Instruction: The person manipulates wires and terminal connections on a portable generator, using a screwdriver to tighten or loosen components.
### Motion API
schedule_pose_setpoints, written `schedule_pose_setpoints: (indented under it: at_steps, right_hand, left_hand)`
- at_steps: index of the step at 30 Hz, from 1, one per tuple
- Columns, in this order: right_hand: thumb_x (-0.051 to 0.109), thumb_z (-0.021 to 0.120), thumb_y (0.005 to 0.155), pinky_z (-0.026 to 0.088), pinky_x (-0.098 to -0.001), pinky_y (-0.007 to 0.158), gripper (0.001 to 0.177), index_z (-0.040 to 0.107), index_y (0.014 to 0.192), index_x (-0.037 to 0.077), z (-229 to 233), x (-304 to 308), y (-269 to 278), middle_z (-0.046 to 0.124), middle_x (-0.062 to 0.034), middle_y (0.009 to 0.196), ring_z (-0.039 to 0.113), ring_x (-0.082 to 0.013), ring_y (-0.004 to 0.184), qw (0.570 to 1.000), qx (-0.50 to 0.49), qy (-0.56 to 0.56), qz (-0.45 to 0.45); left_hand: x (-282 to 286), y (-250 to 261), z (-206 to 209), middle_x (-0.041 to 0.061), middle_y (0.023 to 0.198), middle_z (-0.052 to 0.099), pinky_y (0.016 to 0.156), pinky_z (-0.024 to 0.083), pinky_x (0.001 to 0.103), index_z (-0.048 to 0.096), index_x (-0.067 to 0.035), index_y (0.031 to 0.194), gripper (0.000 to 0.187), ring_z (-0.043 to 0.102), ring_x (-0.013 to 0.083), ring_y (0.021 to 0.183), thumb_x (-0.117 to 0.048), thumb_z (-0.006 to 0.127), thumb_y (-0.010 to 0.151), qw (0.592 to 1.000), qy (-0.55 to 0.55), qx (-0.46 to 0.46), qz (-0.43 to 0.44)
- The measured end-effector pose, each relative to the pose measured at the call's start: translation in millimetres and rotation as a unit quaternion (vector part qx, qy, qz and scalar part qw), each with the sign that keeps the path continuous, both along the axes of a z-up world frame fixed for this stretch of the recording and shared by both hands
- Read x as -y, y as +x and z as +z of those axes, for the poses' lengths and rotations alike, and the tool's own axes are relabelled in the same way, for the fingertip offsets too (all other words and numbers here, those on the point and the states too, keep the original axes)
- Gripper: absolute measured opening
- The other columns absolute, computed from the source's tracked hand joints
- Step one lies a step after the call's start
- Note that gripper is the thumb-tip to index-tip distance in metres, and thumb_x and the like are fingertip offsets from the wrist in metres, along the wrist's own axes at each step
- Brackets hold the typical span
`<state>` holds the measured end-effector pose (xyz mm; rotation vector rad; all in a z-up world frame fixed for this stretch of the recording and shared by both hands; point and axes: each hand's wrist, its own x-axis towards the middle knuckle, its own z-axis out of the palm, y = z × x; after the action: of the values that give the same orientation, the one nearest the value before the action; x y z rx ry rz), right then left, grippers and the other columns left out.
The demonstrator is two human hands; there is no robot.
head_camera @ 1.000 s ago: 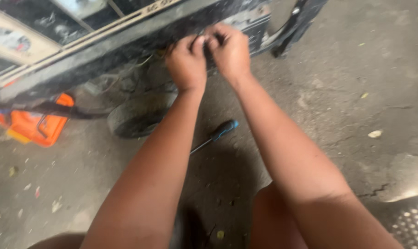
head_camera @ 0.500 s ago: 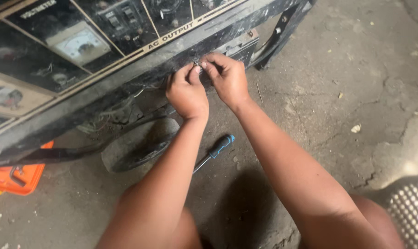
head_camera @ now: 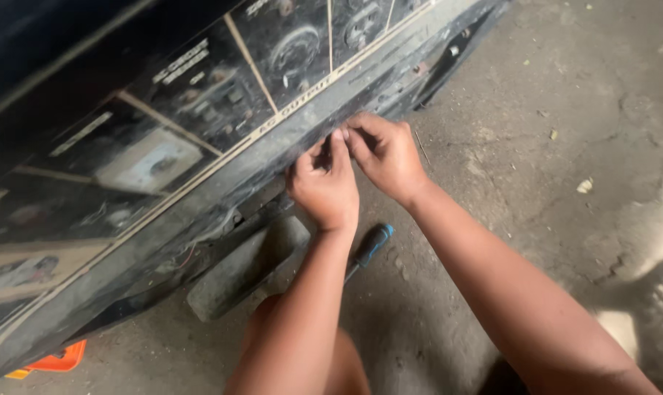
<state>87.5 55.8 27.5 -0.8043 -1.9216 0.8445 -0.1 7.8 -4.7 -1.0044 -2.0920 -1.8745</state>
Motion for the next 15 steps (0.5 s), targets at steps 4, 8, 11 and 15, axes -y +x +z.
schedule_pose_setpoints:
  at_steps: [4,8,11,15]
  right_hand:
    - [0.008,0.070,0.099,0.062,-0.0314,0.068,0.004,0.069,0.101,0.005,1.2,-10.5,4.0,0.077,-0.0104,0.086,0.081,-0.0193,0.080,0.999,0.029,-0.013,0.022]
    - [0.007,0.073,0.095,0.057,-0.0377,0.065,0.011,0.070,0.106,0.004,-5.5,-10.4,3.0,0.073,-0.0157,0.084,0.074,-0.0332,0.077,0.993,0.048,0.103,-0.015]
    - [0.007,0.072,0.098,0.058,-0.0368,0.065,0.009,0.069,0.106,0.005,-11.8,-11.7,-0.2,0.073,-0.0147,0.085,0.075,-0.0317,0.077,0.995,0.029,0.093,-0.017]
    - [0.007,0.070,0.099,0.059,-0.0316,0.064,0.012,0.067,0.111,0.006,-18.7,-8.6,6.3,0.075,-0.0115,0.085,0.079,-0.0212,0.075,0.997,-0.020,0.065,0.028]
  left_hand:
    - [8.3,-11.3,-6.5,0.005,0.078,0.076,0.073,0.055,0.036,0.077,-0.008,0.089,0.016,0.072,0.0209,0.068,-0.022,0.084,0.088,0.999,0.000,0.011,-0.053]
    - [2.2,-10.6,-13.4,0.004,0.078,0.075,0.074,0.054,0.037,0.077,-0.009,0.089,0.015,0.070,0.0213,0.071,-0.021,0.085,0.087,0.998,0.004,-0.057,-0.019]
    - [2.2,-7.2,-15.5,0.003,0.081,0.075,0.075,0.052,0.038,0.075,-0.009,0.091,0.015,0.066,0.0237,0.076,-0.020,0.084,0.087,0.995,-0.026,-0.093,0.000]
    - [9.5,-5.4,-12.9,0.003,0.089,0.076,0.077,0.053,0.036,0.075,-0.009,0.097,0.014,0.067,0.0217,0.081,-0.020,0.081,0.091,0.996,-0.036,-0.079,-0.022]
